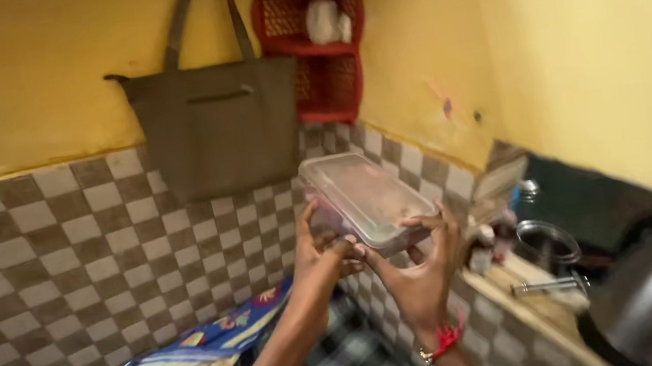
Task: The person organizes cosmetic and personal care items by placing them into a plastic container, then picks up a bottle and a small green roll and puts them on a shelf.
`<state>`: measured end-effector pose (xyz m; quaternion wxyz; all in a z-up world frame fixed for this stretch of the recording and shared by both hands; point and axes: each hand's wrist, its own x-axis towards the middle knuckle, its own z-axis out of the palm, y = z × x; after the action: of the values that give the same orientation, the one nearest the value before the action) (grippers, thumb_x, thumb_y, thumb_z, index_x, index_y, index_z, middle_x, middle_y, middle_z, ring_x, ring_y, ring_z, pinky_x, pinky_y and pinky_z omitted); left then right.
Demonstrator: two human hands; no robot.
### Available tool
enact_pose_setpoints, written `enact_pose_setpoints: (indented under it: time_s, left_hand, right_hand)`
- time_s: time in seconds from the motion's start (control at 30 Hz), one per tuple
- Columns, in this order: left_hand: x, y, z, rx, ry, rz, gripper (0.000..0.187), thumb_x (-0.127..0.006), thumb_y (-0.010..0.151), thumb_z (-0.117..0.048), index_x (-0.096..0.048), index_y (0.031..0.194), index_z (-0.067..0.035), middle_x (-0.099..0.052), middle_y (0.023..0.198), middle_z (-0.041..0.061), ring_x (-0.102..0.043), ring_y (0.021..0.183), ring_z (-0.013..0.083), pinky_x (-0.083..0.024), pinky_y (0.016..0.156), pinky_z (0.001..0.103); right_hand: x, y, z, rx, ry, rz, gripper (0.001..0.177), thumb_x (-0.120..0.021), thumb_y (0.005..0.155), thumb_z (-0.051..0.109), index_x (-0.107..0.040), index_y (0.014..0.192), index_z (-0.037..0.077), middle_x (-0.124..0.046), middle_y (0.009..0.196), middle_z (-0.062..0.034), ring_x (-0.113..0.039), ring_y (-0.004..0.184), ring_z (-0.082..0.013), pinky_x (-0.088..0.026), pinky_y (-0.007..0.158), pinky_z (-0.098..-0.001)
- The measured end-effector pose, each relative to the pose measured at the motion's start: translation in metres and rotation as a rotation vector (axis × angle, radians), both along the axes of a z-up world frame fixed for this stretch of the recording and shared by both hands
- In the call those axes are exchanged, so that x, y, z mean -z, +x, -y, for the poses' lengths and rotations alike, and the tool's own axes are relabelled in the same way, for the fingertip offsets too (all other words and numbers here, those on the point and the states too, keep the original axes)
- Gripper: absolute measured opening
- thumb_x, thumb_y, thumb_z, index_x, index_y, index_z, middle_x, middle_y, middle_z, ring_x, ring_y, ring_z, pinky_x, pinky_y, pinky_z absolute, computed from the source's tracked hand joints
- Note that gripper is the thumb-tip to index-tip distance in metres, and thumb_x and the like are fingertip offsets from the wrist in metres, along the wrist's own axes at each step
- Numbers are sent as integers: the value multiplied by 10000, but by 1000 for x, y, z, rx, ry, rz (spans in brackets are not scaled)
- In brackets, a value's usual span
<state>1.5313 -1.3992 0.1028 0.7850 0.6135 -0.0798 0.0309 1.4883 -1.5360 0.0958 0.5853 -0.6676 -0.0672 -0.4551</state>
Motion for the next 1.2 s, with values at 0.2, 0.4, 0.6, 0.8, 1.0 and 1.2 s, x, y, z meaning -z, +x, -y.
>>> enact_pose_setpoints:
  time_s: [0.2, 0.4, 0.6, 0.8, 1.0, 1.2]
  left_hand:
    - [13, 143, 34, -156, -39, 123, 805, -596, 885, -98, -325, 1623, -268, -662, 1077, 84, -676, 809, 204, -569, 628, 325]
    - [-13, 231, 36, -242, 240, 124, 792, -564, 935, -294, -158, 1615, -284, -703, 935, 130, -720, 787, 219, -606, 686, 356]
    - [-2, 308, 24, -383, 895, 458, 644, -589, 1040, -385, -342, 1413, 78, -704, 937, 271, -704, 913, 414, -548, 813, 490]
    - [6, 359, 7, -620, 922, 758, 637, -652, 923, -162, -403, 1433, 128, -616, 1041, 392, -628, 932, 538, -516, 799, 587]
    - [-12, 401, -9, -677, 935, 671, 606, -634, 922, -128, -431, 1441, 111, -666, 909, 358, -648, 864, 535, -507, 775, 604]
    - [-9, 405, -22, -657, 962, 654, 600, -667, 917, -146, -466, 1432, 88, -676, 936, 347, -671, 838, 515, -542, 721, 555]
  right_hand:
    - [6, 134, 37, -138, -41, 15, 709, -957, 698, 181, -557, 1268, 53, -465, 1312, -124, -632, 1048, -186, -619, 834, -314]
    - [-8, 273, 35, -211, -42, 174, 592, -945, 733, 170, -584, 1185, 45, -409, 1477, -181, -656, 976, -254, -575, 834, -352]
    - [4, 371, 13, -32, -78, 239, 664, -991, 679, 164, -562, 1159, 5, -375, 1406, -301, -471, 1264, -450, -489, 992, -483]
    - [21, 421, -22, 94, -183, 241, 730, -886, 801, 166, -500, 1368, -84, -347, 1487, -358, -393, 1377, -533, -397, 1136, -543]
    - [-1, 438, -38, 179, -439, -84, 599, -739, 894, 299, -524, 1376, 15, -306, 1538, -343, -308, 1390, -586, -363, 1022, -678]
    - [3, 442, -45, 250, -564, -154, 640, -688, 982, 390, -439, 1465, 51, -246, 1590, -319, -246, 1435, -590, -330, 1022, -730]
